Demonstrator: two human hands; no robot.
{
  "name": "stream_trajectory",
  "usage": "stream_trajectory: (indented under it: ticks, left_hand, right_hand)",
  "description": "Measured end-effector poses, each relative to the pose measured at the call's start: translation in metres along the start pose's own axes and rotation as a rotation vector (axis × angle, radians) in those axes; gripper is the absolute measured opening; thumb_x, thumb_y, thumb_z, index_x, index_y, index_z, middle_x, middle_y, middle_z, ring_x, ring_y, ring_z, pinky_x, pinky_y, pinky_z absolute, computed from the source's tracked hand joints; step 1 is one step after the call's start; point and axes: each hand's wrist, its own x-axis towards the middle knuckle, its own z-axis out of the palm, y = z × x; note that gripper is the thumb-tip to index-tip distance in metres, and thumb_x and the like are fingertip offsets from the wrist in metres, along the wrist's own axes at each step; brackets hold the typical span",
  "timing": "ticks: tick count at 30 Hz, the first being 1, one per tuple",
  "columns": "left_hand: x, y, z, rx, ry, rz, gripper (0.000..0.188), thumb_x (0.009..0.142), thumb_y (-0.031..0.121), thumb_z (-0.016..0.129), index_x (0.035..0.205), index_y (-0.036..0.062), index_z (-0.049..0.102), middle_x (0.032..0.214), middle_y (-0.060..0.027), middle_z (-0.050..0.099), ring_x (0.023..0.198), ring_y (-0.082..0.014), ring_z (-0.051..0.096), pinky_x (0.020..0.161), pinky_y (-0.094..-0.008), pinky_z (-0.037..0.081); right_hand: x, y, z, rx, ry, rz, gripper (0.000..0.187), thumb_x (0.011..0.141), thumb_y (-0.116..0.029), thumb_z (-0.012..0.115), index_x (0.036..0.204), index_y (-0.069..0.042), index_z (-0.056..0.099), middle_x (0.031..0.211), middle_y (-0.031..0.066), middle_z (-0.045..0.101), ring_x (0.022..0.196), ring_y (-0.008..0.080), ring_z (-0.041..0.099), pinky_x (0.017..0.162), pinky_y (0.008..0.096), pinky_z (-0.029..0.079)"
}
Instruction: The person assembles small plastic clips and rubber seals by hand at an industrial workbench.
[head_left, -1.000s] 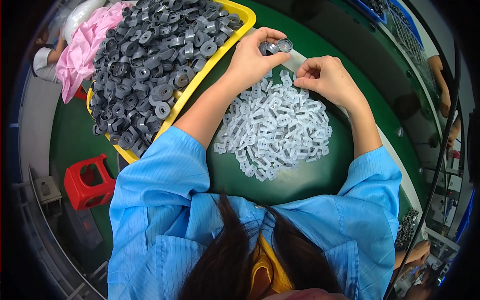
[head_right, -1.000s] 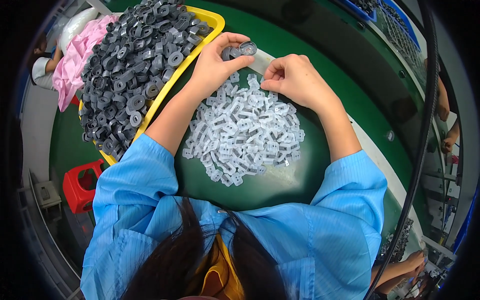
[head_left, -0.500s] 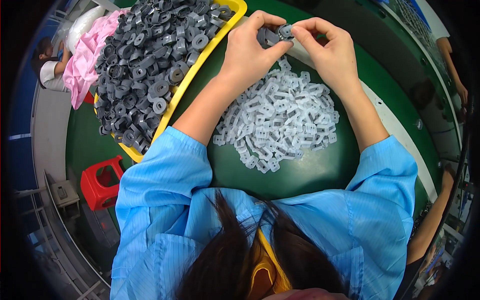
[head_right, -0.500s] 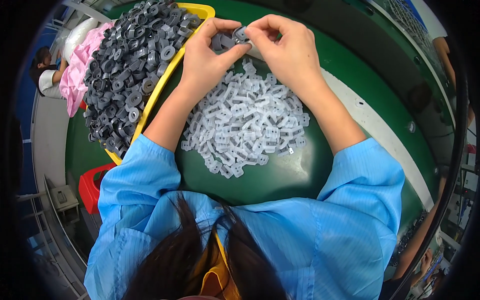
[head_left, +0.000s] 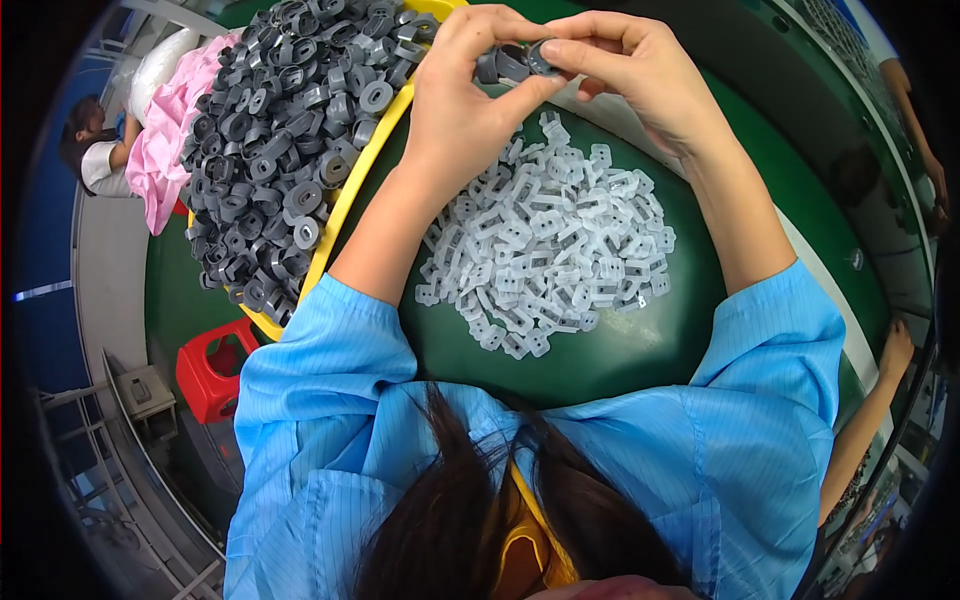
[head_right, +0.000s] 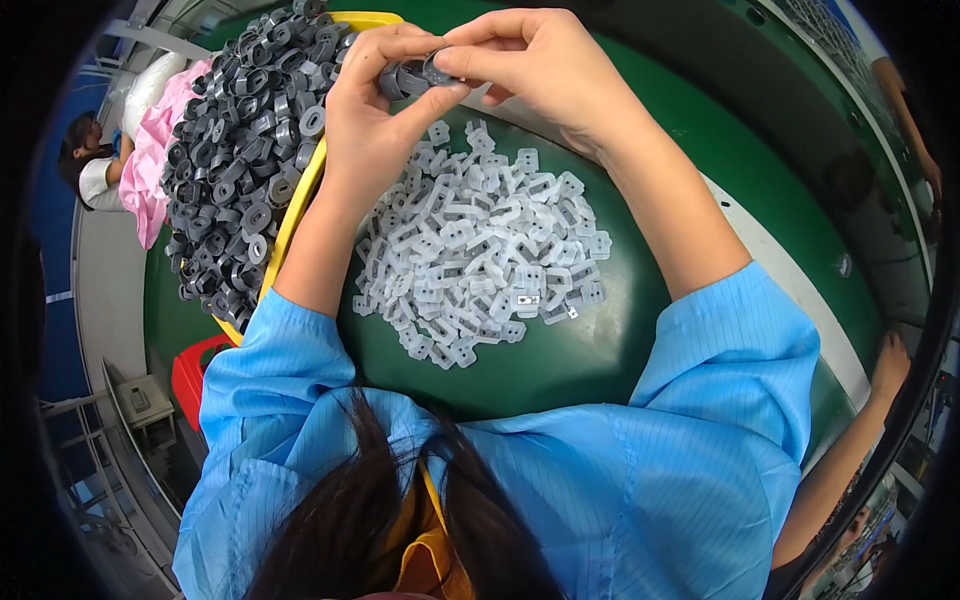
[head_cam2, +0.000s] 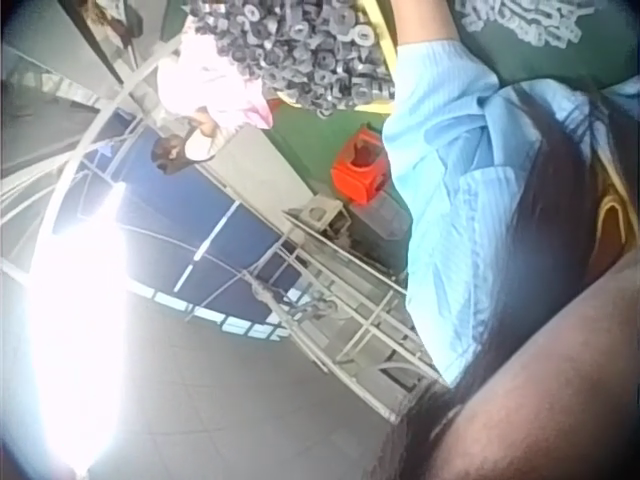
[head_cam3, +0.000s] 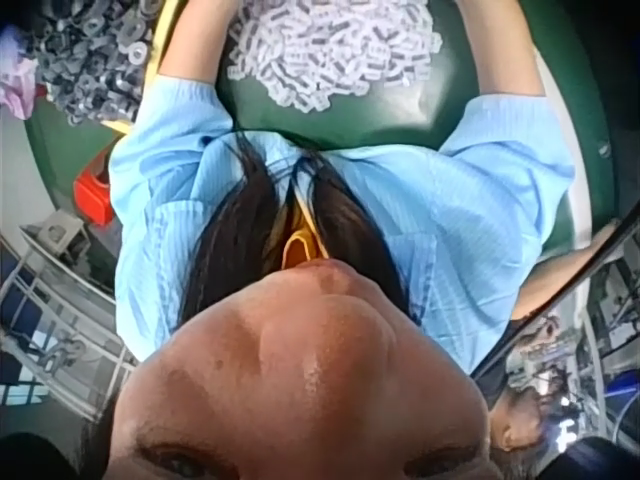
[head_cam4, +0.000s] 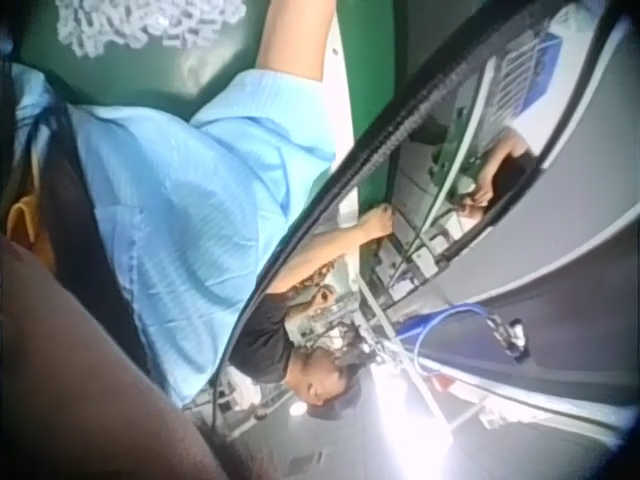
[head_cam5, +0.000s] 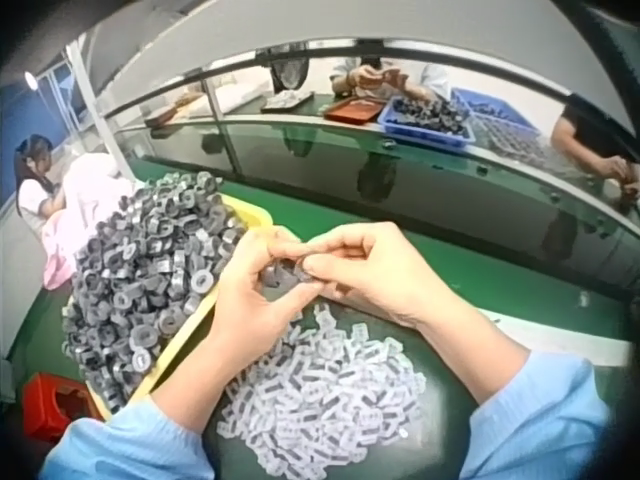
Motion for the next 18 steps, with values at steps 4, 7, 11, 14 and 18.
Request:
stream_trajectory:
  ticks: [4,7,11,14,18]
  left_hand:
    - [-0.001,0.001,-0.003,-0.08,-0.078,-0.068,0.036,0.072,0.001,0.079,0.104,0.0005,0.064,0.107,-0.0076,0.059,0.101,-0.0184,0.057,0.089,-0.0295,0.045]
    - [0.003,-0.004,-0.007,-0.104,-0.113,-0.007,0.031,0.072,0.011,0.08,0.099,0.0045,0.068,0.093,-0.0058,0.066,0.086,-0.0199,0.064,0.078,-0.0293,0.051]
    - [0.002,-0.008,-0.007,-0.213,-0.22,-0.114,0.034,0.072,0.01,0.08,0.105,0.0084,0.07,0.098,-0.0052,0.063,0.096,-0.0196,0.06,0.083,-0.0296,0.049]
    - [-0.002,-0.008,-0.006,-0.16,-0.184,-0.099,0.033,0.072,0.01,0.08,0.103,0.0076,0.07,0.098,-0.0051,0.063,0.094,-0.0204,0.061,0.082,-0.0299,0.049]
    - [-0.007,-0.008,0.002,-0.109,-0.167,-0.112,0.034,0.076,0.0,0.075,0.109,0.0011,0.067,0.108,-0.0063,0.061,0.1,-0.0151,0.058,0.089,-0.0269,0.047]
  right_hand:
    - [0.003,0.008,-0.013,-0.269,-0.013,-0.193,0.019,0.086,-0.018,0.071,0.094,-0.001,0.07,0.08,0.0015,0.067,0.068,0.0048,0.059,0.065,0.0193,0.049]
    - [0.001,0.004,-0.02,-0.107,-0.12,0.032,0.018,0.083,-0.016,0.072,0.089,0.0,0.069,0.08,0.0057,0.069,0.066,0.0107,0.063,0.063,0.0219,0.051]
    - [-0.007,-0.001,-0.024,-0.172,-0.102,0.02,0.018,0.081,-0.008,0.072,0.095,0.003,0.066,0.081,0.0079,0.068,0.071,0.0117,0.067,0.067,0.0201,0.052]
    - [-0.009,0.001,-0.015,-0.268,-0.036,-0.04,0.018,0.08,-0.005,0.07,0.095,0.003,0.066,0.08,0.0074,0.068,0.072,0.0123,0.067,0.068,0.0208,0.052]
    - [-0.009,0.012,-0.003,-0.616,0.186,-0.168,0.018,0.079,-0.002,0.069,0.096,0.003,0.066,0.082,0.007,0.068,0.073,0.0121,0.066,0.068,0.0215,0.051]
